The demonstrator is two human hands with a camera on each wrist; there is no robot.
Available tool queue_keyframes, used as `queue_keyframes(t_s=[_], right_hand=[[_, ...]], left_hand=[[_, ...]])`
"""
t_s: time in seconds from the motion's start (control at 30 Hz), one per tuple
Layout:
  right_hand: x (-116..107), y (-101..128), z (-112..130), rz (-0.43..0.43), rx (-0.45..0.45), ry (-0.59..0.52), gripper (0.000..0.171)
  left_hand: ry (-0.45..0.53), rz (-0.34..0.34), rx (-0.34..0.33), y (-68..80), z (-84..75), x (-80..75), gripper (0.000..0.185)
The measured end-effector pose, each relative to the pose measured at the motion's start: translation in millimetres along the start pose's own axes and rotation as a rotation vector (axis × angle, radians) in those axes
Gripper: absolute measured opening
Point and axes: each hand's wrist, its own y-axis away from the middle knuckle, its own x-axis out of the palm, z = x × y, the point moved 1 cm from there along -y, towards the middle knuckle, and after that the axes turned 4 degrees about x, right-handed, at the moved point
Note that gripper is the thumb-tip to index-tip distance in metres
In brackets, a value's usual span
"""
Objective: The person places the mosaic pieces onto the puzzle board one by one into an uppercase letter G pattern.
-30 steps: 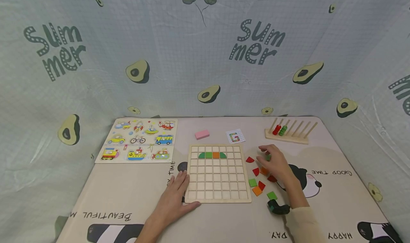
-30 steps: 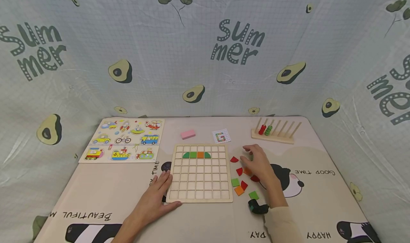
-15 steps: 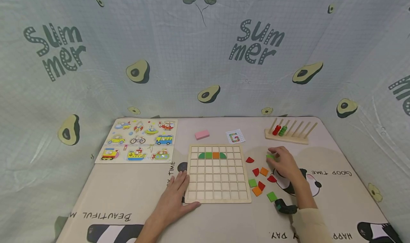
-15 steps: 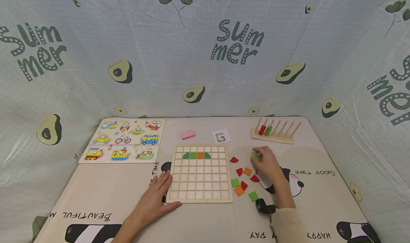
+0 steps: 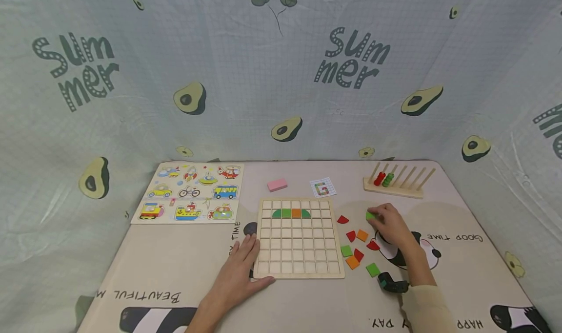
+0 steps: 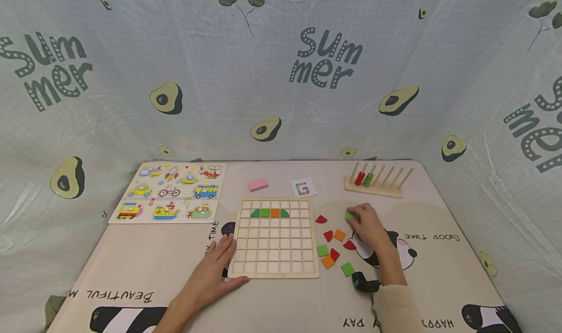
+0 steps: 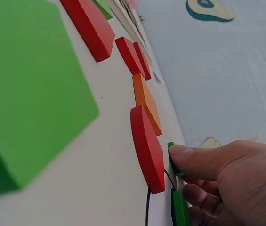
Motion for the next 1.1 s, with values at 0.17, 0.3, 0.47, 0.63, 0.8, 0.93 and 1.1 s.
queue_keyframes(t_s=[0.17, 0.3, 0.47, 0.63, 0.8, 0.93, 1.1], right_hand=[[-1, -1, 1, 0.006, 0.009, 0.001, 0.03], [-1, -2, 2, 0.003, 0.008, 0.004, 0.028], [-3, -2, 6, -0.001, 0.023, -0.009, 0.025], [-5, 0, 14, -0.023, 0.021, -0.02, 0.024], [-6, -1, 26, -0.048, -0.005, -0.036, 0.023], [-5, -3, 36, -0.053, -0.006, -0.057, 0.021], [1, -6, 47, -0.04, 0.005, -0.07, 0.021]], left_hand=[[0.004, 0.008, -0.01, -0.6, 0.3, 0.4, 0.098], [0.002, 0.004, -0.011, -0.9, 0.3, 0.7, 0.098], [0.005, 0.01, -0.014, -0.9, 0.2, 0.8, 0.099], [0.014, 0.016, -0.015, -0.7, -0.1, 0.2, 0.098], [0.009, 0.014, -0.013, -1.0, 0.1, 0.2, 0.098], [0.01, 0.012, -0.014, -1.3, -0.1, 0.3, 0.098], [0.011, 0.019, -0.019, -1.1, -0.6, -0.4, 0.098]])
